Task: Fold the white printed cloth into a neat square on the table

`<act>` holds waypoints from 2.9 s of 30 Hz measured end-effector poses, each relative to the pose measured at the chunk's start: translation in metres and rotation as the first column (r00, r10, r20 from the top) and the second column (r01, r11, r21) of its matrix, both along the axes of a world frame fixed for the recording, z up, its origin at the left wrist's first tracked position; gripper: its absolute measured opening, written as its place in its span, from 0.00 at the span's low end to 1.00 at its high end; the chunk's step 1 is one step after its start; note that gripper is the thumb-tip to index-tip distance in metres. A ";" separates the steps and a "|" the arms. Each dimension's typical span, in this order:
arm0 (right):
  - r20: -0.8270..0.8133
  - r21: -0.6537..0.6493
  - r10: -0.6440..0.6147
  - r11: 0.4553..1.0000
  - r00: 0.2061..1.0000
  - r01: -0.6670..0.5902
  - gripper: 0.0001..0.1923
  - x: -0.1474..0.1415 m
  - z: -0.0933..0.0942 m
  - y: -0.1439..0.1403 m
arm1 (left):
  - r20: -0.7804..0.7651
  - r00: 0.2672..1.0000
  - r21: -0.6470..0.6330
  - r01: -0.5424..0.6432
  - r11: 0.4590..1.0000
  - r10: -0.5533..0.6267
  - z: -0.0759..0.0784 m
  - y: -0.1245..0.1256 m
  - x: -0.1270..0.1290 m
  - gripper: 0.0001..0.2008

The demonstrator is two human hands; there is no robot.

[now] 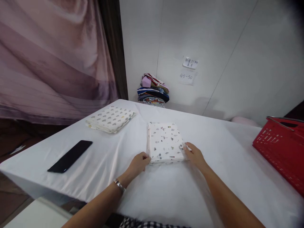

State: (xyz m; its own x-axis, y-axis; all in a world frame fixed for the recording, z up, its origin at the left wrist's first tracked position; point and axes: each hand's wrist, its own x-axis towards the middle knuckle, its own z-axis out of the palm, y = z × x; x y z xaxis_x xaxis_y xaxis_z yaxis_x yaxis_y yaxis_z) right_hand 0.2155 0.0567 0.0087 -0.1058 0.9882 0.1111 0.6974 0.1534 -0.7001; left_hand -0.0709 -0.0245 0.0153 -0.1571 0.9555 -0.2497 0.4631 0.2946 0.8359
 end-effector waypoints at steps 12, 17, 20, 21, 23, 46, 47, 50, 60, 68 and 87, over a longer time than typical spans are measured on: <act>-0.169 -0.321 0.008 0.945 0.986 -0.063 0.37 0.048 0.013 0.035 | 0.210 0.976 -0.104 0.078 0.991 -0.055 -0.005 -0.006 0.048 0.13; 0.199 -0.223 -0.020 0.973 0.980 0.065 0.28 0.093 0.019 0.048 | 0.151 0.935 0.029 0.319 0.947 -0.320 -0.012 -0.026 0.111 0.14; 0.341 -0.055 -0.048 0.996 0.939 0.071 0.24 0.084 0.023 0.027 | 0.031 0.926 0.039 0.376 0.926 -0.377 -0.006 -0.026 0.107 0.07; 0.341 0.030 -0.036 0.999 0.939 0.028 0.23 0.075 0.023 0.014 | -0.010 0.927 0.053 0.375 0.926 -0.375 -0.002 -0.022 0.100 0.08; 0.298 0.144 0.029 0.987 0.954 -0.075 0.23 0.055 0.022 -0.017 | -0.160 0.942 0.191 0.321 0.927 -0.294 0.007 -0.007 0.081 0.10; 0.466 0.318 0.351 0.790 0.812 -0.525 0.25 0.011 -0.011 -0.096 | -0.670 0.709 0.066 0.350 0.934 -0.219 0.014 0.125 0.024 0.22; 0.460 0.329 0.362 0.779 0.811 -0.535 0.23 0.018 -0.012 -0.097 | -0.653 0.727 0.065 0.333 0.941 -0.213 0.015 0.121 0.022 0.22; 0.469 0.326 0.355 0.781 0.809 -0.532 0.21 0.055 -0.014 -0.098 | -0.593 0.778 0.072 0.310 0.948 -0.209 0.016 0.088 0.017 0.18; 0.466 0.187 0.283 0.895 0.838 -0.405 0.17 0.059 0.040 -0.080 | -0.688 0.691 0.210 0.483 0.850 -0.222 0.047 0.029 0.049 0.17; 0.556 0.043 -0.033 0.999 0.831 0.011 0.33 0.027 0.005 0.013 | -0.787 0.590 0.204 0.526 0.826 -0.181 -0.011 0.099 0.078 0.29; 0.233 -0.066 0.096 0.994 0.968 -0.082 0.29 0.085 -0.013 -0.044 | -0.505 0.810 0.341 0.504 0.794 -0.297 -0.026 0.081 0.032 0.24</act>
State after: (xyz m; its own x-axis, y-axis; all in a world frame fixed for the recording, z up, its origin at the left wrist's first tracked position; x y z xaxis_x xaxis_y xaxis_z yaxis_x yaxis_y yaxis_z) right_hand 0.3008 0.0130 -0.0042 -0.2103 0.9775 0.0183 0.8289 0.1882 -0.5268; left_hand -0.0385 0.0564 -0.0105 0.2793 0.9377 0.2069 0.7742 -0.3474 0.5290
